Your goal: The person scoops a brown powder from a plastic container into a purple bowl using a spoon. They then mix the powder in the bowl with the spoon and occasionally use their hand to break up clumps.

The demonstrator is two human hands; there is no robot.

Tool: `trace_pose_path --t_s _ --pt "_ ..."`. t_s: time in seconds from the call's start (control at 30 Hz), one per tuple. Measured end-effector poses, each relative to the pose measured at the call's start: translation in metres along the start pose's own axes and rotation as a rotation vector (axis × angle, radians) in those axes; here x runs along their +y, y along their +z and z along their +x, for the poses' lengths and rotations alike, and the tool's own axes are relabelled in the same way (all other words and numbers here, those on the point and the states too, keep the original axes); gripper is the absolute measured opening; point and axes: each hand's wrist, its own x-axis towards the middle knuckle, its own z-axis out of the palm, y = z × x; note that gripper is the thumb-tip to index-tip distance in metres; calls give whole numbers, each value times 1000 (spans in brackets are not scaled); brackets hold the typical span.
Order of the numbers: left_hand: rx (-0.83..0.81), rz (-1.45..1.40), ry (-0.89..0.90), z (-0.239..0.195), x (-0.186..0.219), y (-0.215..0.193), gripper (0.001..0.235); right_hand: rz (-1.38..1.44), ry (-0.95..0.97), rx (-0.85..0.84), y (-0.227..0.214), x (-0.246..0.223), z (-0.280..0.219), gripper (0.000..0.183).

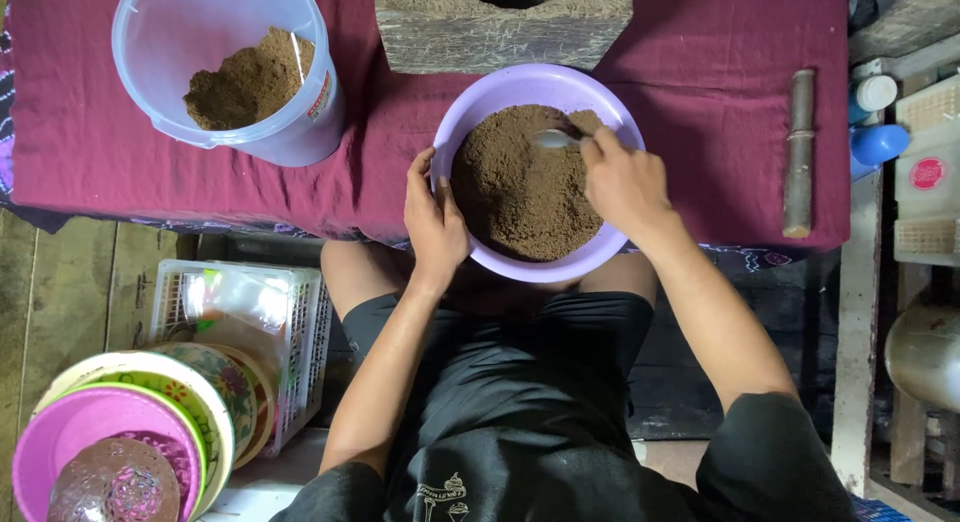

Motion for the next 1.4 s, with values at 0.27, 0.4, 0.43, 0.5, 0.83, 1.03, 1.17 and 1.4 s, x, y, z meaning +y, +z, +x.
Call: trace_pose_path --t_s 0.27,0.4,0.43,0.5,0.83,1.03,1.17,1.4 --pt "6 -7 -10 0 3 1 35 -143 207 -210 -8 1 -6 21" --pt "6 -12 -17 0 0 1 35 67 264 -350 19 -8 5 25" --pt "7 -11 -17 0 0 1 35 67 262 -350 32 -10 6 25" --pt "6 1 -29 0 0 1 35 245 261 -349 56 -14 9 23" --pt "0 1 -33 0 0 0 34 393 -60 -116 -9 -38 8 24" --pt "-1 0 -25 1 1 -1 35 323 -264 23 -39 -19 -20 22" --pt "-2 3 -16 0 -1 -1 34 203 -288 100 -38 4 -45 26" --pt "11 -18 -2 -1 -4 2 35 184 -283 77 -37 16 -53 22"
